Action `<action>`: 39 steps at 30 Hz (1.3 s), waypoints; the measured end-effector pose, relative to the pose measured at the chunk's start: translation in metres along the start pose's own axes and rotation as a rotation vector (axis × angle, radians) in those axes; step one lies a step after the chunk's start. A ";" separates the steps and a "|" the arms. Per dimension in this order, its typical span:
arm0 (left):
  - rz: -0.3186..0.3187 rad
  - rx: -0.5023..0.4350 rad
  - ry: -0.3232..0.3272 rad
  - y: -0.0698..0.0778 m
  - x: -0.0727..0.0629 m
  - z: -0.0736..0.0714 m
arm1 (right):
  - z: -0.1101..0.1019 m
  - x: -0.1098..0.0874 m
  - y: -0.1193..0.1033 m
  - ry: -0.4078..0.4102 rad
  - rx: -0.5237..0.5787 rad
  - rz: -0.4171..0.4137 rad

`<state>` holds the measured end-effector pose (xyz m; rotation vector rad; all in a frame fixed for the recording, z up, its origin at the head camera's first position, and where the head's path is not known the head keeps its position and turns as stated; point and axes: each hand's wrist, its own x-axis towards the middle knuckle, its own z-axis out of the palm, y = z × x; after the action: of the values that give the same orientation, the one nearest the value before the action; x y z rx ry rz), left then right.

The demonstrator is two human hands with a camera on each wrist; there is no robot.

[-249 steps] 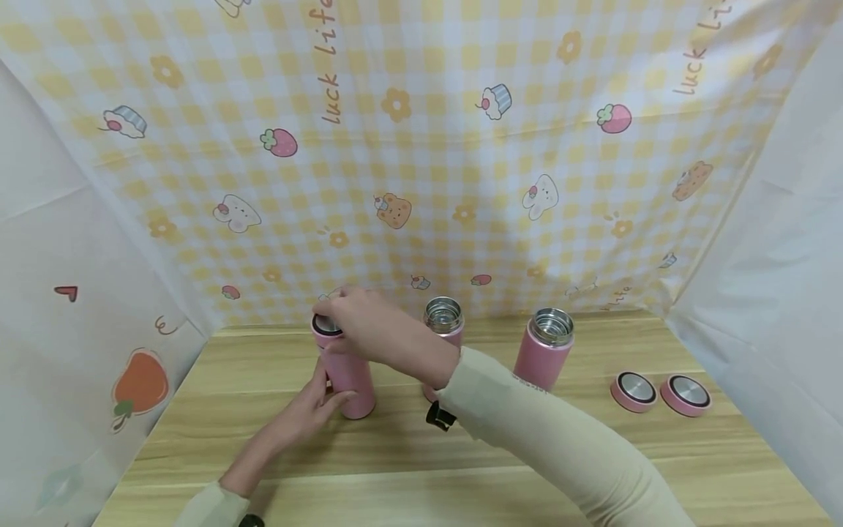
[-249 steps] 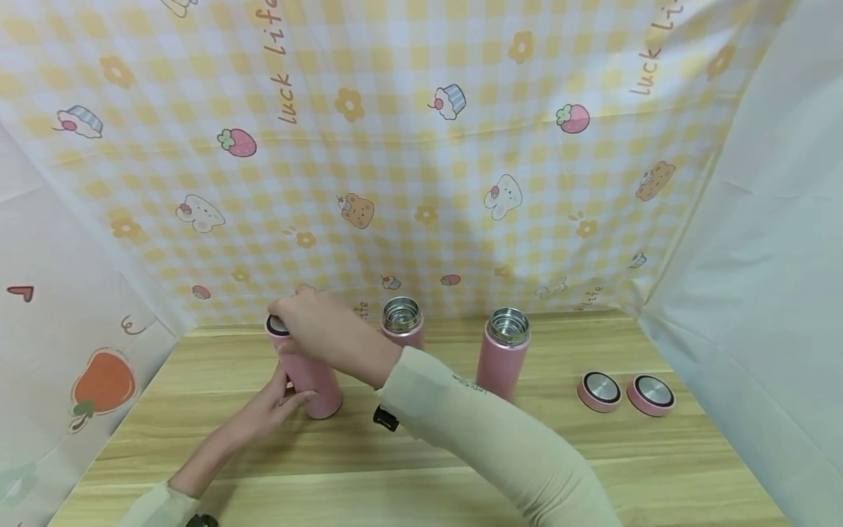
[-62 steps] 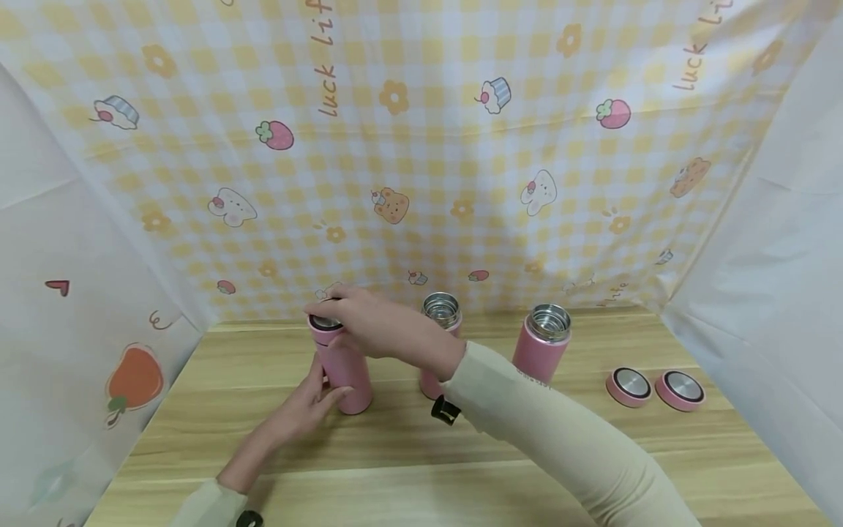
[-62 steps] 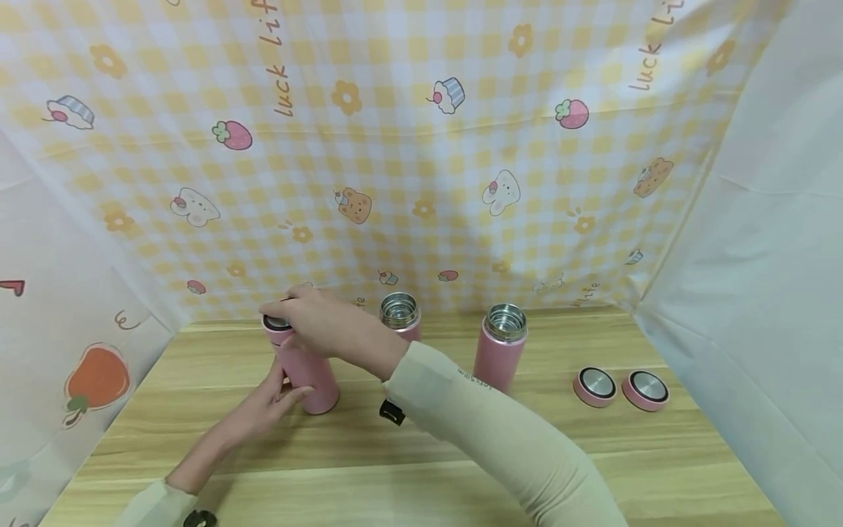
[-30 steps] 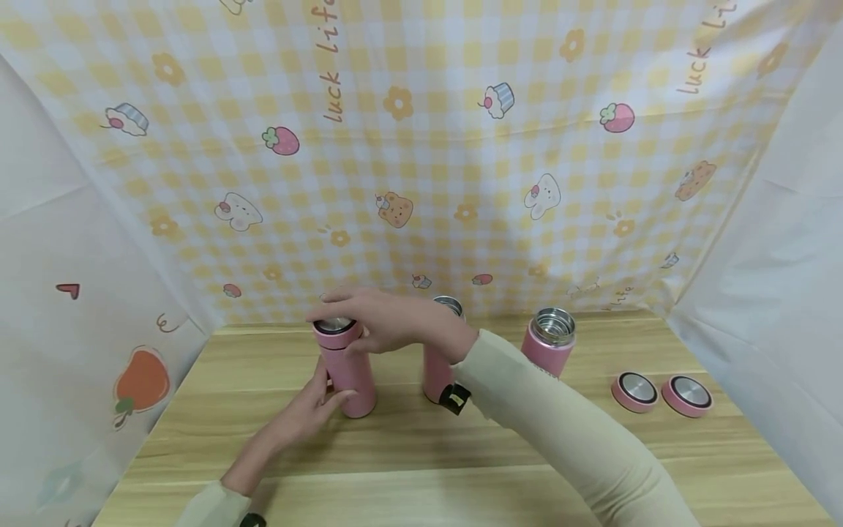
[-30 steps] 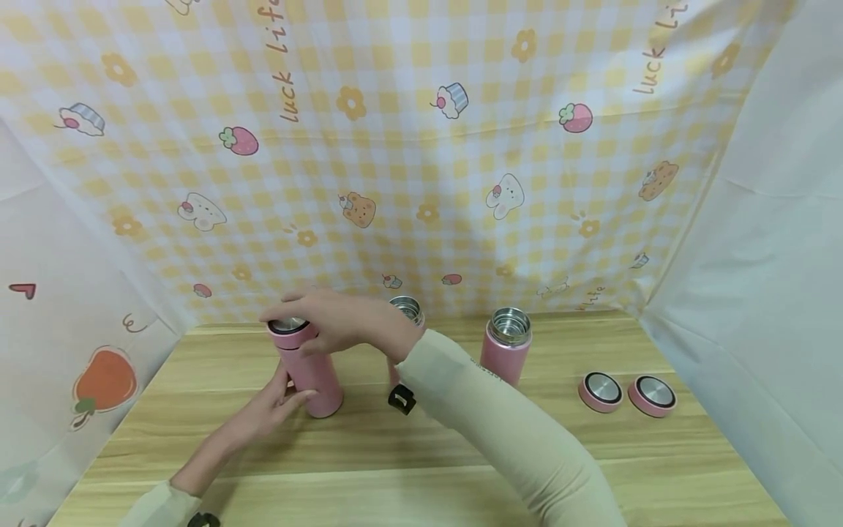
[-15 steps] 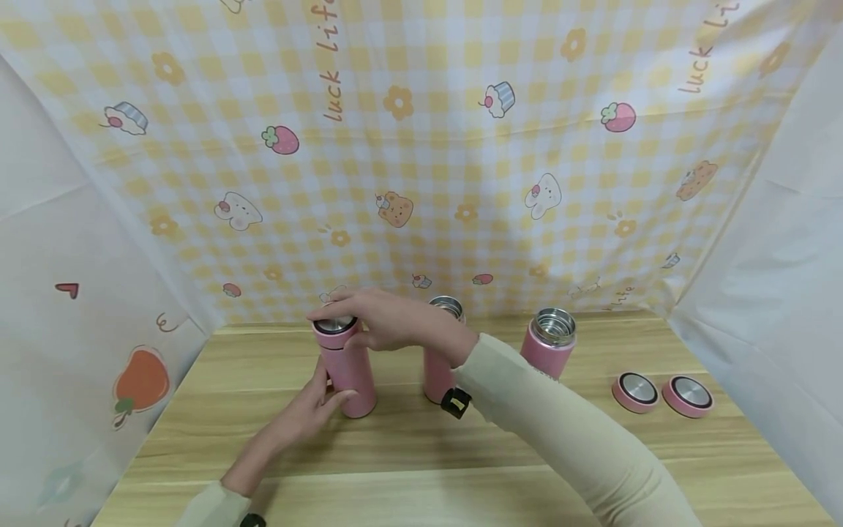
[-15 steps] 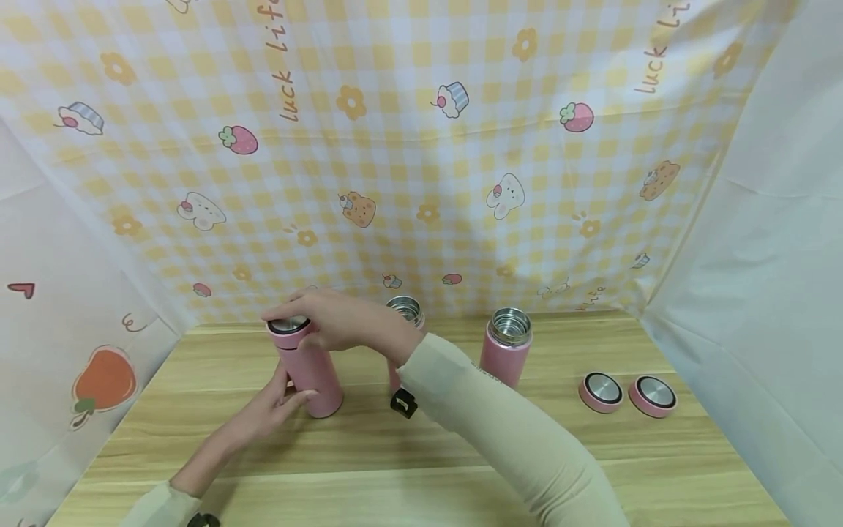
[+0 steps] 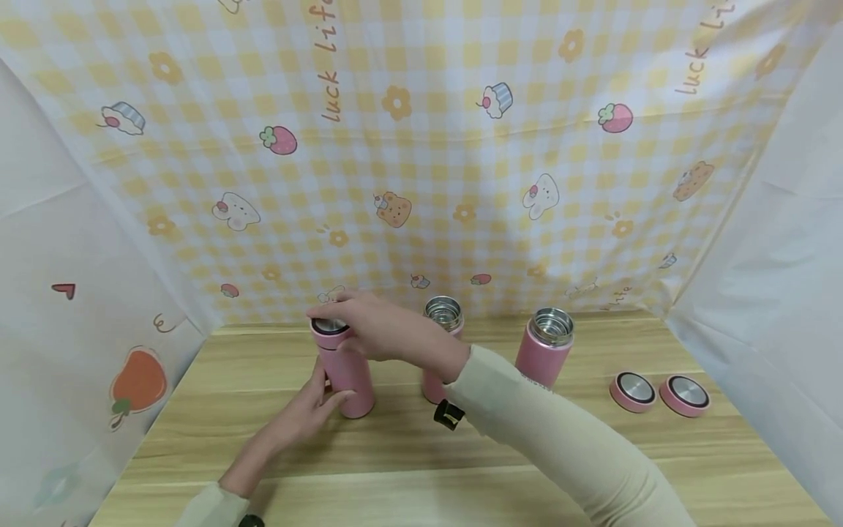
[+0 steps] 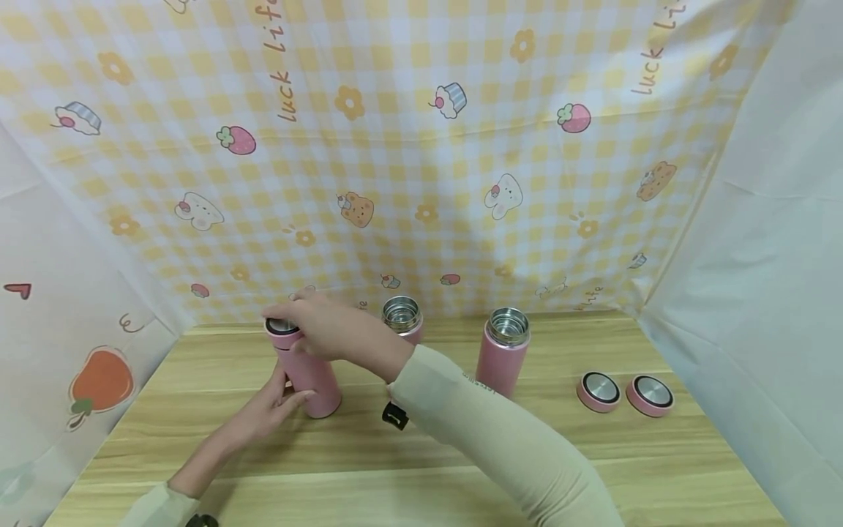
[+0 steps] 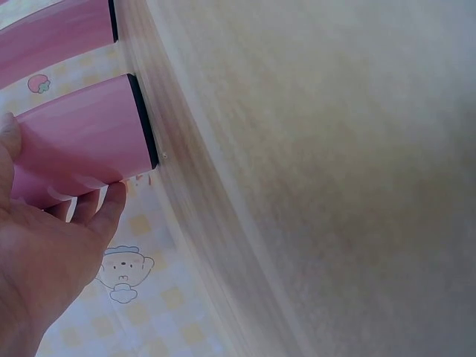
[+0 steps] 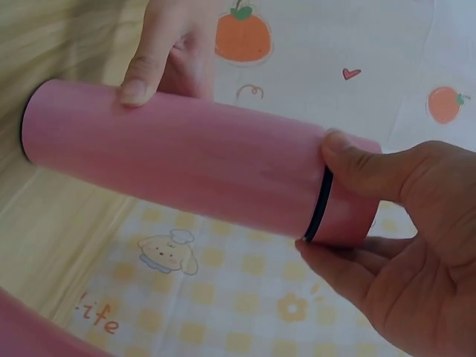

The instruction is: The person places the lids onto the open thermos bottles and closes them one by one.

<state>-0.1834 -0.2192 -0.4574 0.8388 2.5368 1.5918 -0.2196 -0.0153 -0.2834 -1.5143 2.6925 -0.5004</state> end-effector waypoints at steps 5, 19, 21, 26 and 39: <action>-0.002 0.000 0.000 0.002 0.000 0.000 | 0.001 -0.003 -0.008 0.038 -0.029 0.045; -0.012 0.011 -0.018 0.004 -0.001 0.000 | 0.004 0.002 -0.021 0.081 -0.135 0.165; -0.020 0.013 -0.020 0.004 -0.001 0.000 | 0.006 0.002 -0.023 0.085 -0.160 0.187; -0.022 0.021 -0.019 0.003 -0.002 0.000 | 0.006 0.002 -0.026 0.069 -0.187 0.219; -0.008 -0.006 -0.021 0.002 -0.002 -0.001 | -0.014 0.008 0.001 -0.091 0.005 -0.148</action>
<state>-0.1811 -0.2203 -0.4555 0.8393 2.5168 1.5787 -0.2268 -0.0179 -0.2695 -1.7001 2.5230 -0.4297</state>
